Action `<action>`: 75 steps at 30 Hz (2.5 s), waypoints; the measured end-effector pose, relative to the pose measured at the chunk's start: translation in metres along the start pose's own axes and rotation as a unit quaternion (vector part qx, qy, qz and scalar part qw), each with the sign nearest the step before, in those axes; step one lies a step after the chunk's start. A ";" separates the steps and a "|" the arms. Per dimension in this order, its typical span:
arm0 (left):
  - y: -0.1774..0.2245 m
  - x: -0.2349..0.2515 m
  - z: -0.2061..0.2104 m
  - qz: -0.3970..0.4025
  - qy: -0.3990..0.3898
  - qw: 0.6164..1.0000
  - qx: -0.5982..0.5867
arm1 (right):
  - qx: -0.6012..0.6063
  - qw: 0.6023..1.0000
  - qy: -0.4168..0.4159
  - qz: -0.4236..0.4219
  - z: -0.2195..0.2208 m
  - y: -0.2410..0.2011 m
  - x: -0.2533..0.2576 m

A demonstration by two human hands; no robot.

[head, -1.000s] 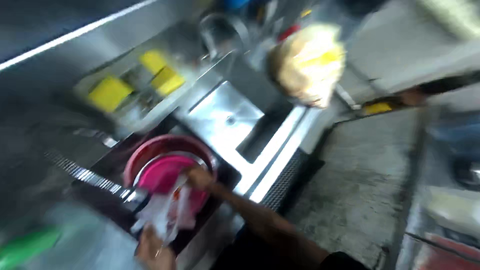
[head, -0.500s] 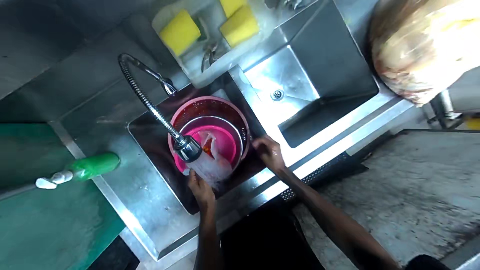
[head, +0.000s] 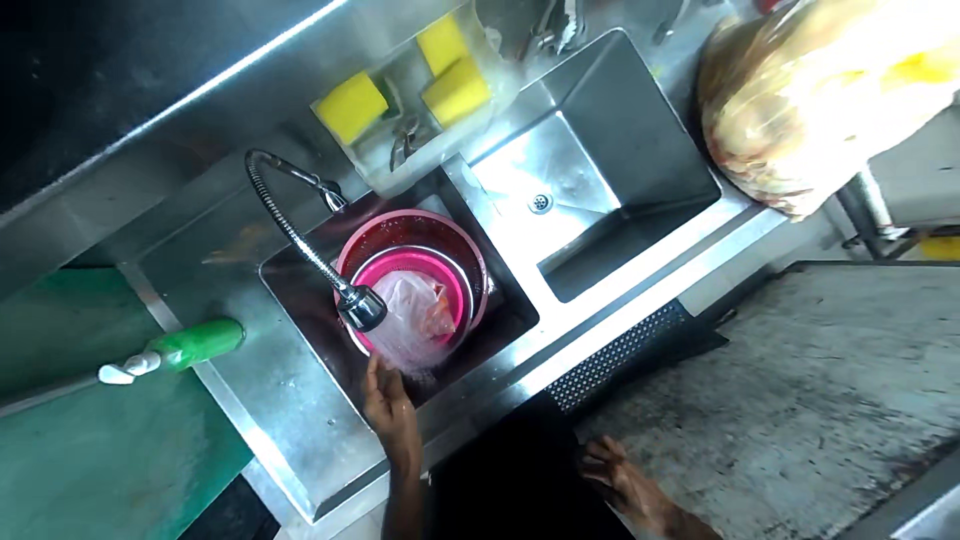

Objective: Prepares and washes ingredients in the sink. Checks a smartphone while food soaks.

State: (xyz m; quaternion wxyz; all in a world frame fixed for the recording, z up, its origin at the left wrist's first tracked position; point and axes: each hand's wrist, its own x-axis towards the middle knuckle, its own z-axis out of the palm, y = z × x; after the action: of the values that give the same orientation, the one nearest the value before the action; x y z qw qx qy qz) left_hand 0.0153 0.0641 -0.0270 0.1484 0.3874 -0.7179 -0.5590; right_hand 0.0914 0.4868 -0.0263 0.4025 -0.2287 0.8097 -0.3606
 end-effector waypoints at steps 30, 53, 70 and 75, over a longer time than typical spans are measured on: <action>0.027 -0.092 0.066 0.127 -0.114 0.955 0.244 | 0.356 0.881 -0.138 0.278 -0.070 -0.021 -0.007; 0.000 -0.126 0.118 0.028 -0.622 0.697 0.355 | -0.136 0.969 0.084 0.189 0.008 -0.007 0.003; -0.058 -0.174 0.116 -0.153 -0.565 0.663 0.466 | -0.256 0.950 -0.092 0.155 0.045 -0.022 0.026; -0.062 -0.178 0.115 -0.104 -0.625 0.626 0.455 | -0.375 0.918 0.039 0.126 0.063 -0.015 0.022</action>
State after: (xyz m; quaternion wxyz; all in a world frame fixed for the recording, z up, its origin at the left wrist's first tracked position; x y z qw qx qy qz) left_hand 0.0820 0.2665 -0.0829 -0.5902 0.0353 -0.7561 -0.2805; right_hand 0.1313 0.4380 -0.0515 0.2976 -0.2449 0.9226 0.0148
